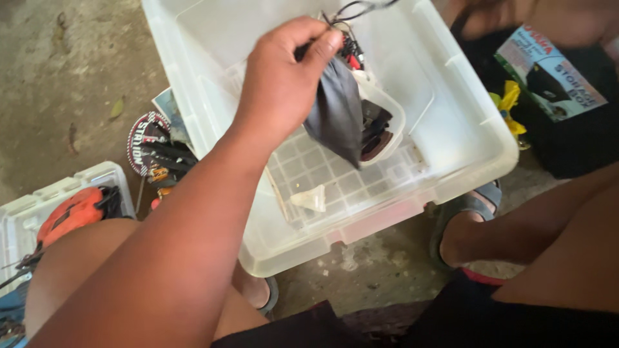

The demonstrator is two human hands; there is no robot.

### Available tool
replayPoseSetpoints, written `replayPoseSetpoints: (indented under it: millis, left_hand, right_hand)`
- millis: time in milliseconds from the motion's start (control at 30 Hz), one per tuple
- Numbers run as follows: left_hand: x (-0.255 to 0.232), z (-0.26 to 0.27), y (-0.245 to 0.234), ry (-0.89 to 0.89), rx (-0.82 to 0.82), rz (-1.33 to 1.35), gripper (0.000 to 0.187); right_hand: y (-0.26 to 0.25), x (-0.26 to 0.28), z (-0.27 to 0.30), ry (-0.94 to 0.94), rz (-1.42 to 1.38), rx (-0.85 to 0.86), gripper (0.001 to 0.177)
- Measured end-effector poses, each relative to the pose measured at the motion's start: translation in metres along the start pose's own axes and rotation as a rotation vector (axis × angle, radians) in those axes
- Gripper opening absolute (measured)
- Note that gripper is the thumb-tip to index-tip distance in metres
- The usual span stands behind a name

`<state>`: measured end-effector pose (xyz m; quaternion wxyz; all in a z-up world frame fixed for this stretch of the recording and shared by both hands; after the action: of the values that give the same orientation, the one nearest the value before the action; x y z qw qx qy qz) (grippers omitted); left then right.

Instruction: The person sits and sorts items from a white plastic storage bin. They handle black plastic parts, a circular disc, a cloth, and a small bag, moving them around and placing them back into the bin.

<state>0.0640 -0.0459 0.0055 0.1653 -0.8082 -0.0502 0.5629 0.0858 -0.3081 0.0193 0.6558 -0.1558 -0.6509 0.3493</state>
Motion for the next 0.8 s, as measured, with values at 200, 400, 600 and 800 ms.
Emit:
replayPoseSetpoints:
  millis: [200,400,600,800]
  left_hand:
    - [-0.008,-0.017,0.043,-0.074,0.146,0.758,0.032]
    - [-0.008,-0.028,0.055,-0.069,0.234,0.715,0.057]
    - [-0.015,-0.027,0.083,-0.083,0.277,0.431,0.087]
    - [-0.032,-0.014,0.108,-0.153,0.437,0.516,0.092]
  right_hand:
    - [0.042,0.022,0.02,0.206,0.457,0.331,0.068]
    - [0.012,-0.01,0.013,0.538,0.17,0.141,0.054]
    - [-0.016,-0.045,0.003,0.348,-0.522,0.012,0.061]
    - [-0.041,-0.043,0.023,0.311,-0.501,-0.115,0.054]
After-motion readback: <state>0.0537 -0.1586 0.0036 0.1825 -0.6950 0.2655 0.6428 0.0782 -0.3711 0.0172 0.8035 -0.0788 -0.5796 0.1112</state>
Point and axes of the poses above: each hand's wrist, its own z-axis away from the middle knuckle, its own y-axis out of the palm, x = y × z, the point moved 6 cm from there along -z, towards the middle knuckle, and after that the axes turned 6 degrees about z, right-handed, at the moved point
